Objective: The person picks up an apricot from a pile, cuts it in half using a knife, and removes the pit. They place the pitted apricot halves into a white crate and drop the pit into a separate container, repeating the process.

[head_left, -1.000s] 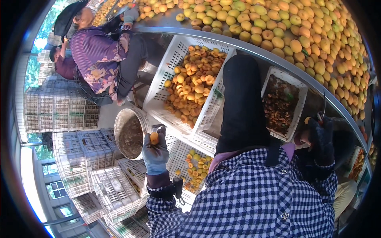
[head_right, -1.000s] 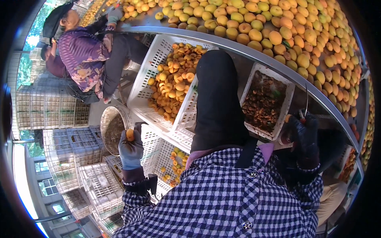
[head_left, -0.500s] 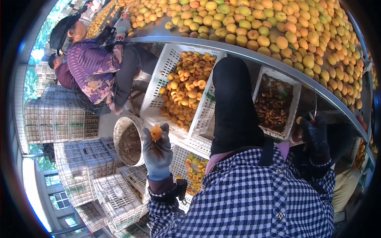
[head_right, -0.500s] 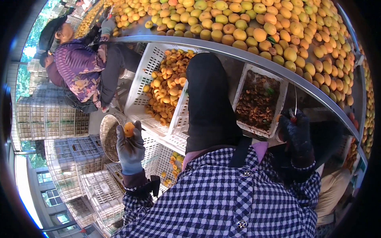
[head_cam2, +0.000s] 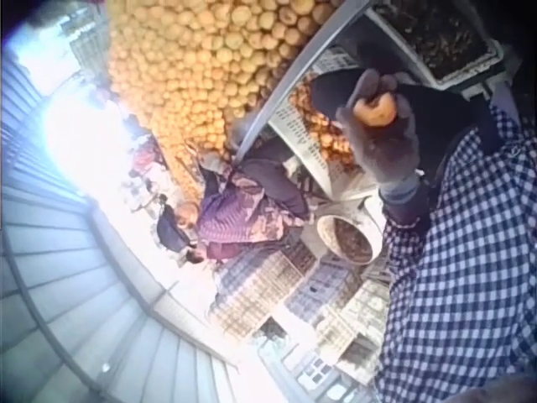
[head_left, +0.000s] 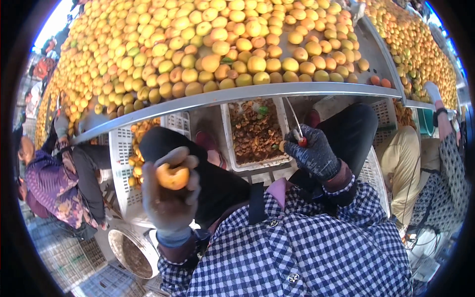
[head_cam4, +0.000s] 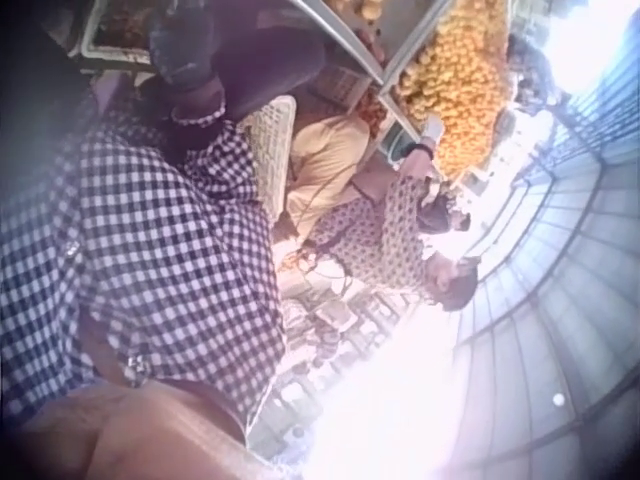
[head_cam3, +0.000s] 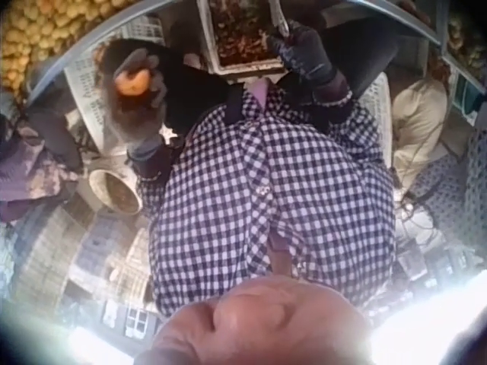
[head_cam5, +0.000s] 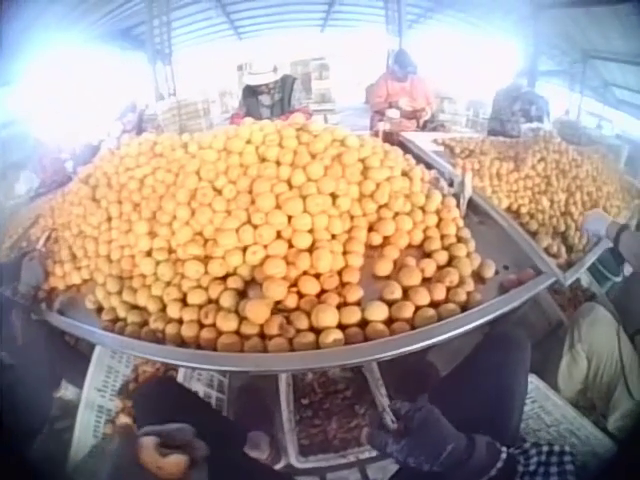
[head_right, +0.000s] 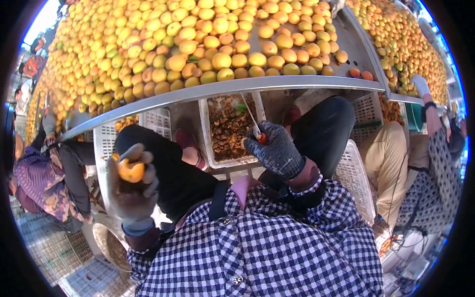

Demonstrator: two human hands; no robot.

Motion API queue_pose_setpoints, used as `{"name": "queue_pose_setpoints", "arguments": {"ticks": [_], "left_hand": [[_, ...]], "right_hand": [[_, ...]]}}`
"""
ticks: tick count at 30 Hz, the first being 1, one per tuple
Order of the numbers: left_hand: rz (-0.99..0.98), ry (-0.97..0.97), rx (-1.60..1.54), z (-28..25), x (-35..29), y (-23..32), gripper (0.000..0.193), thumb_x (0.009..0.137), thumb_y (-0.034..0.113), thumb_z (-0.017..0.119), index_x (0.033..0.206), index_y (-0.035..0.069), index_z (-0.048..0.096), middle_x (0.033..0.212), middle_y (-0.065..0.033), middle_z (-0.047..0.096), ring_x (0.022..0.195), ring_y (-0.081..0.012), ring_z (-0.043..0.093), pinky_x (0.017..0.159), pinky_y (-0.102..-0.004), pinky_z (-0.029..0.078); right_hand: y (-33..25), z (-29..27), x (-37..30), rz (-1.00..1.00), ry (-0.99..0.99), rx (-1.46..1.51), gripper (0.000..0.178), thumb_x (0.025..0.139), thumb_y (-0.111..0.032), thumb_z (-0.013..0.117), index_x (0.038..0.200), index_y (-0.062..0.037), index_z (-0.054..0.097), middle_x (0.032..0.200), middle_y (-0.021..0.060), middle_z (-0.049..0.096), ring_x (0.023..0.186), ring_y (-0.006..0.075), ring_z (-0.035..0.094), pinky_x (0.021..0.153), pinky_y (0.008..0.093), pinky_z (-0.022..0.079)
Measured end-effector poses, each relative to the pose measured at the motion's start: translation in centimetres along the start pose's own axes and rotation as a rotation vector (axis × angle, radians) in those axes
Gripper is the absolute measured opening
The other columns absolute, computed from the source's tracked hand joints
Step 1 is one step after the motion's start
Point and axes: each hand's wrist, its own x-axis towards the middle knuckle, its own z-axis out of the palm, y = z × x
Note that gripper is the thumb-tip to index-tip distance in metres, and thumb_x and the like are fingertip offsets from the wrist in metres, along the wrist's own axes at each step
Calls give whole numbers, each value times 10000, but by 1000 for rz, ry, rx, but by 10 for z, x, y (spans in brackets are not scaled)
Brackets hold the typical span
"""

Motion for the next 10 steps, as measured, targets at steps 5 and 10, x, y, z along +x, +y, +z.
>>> {"name": "queue_pose_setpoints", "arguments": {"ticks": [5,10], "left_hand": [[-124,10,42,35,26,-38,463,923,365,418,1147,-25,528,963,-116,621,758,-143,598,610,-211,482],[-375,-238,-266,20,38,-51,491,894,390,462,1175,-8,517,994,-135,624,803,-175,624,630,-225,491]], "right_hand": [[-3,-2,-6,-117,22,-178,192,750,-97,675,855,-29,530,758,110,582,688,227,576,636,330,462],[-25,0,-16,-49,56,-386,428,702,-164,711,1056,-20,520,894,195,609,852,344,609,722,376,491]]}}
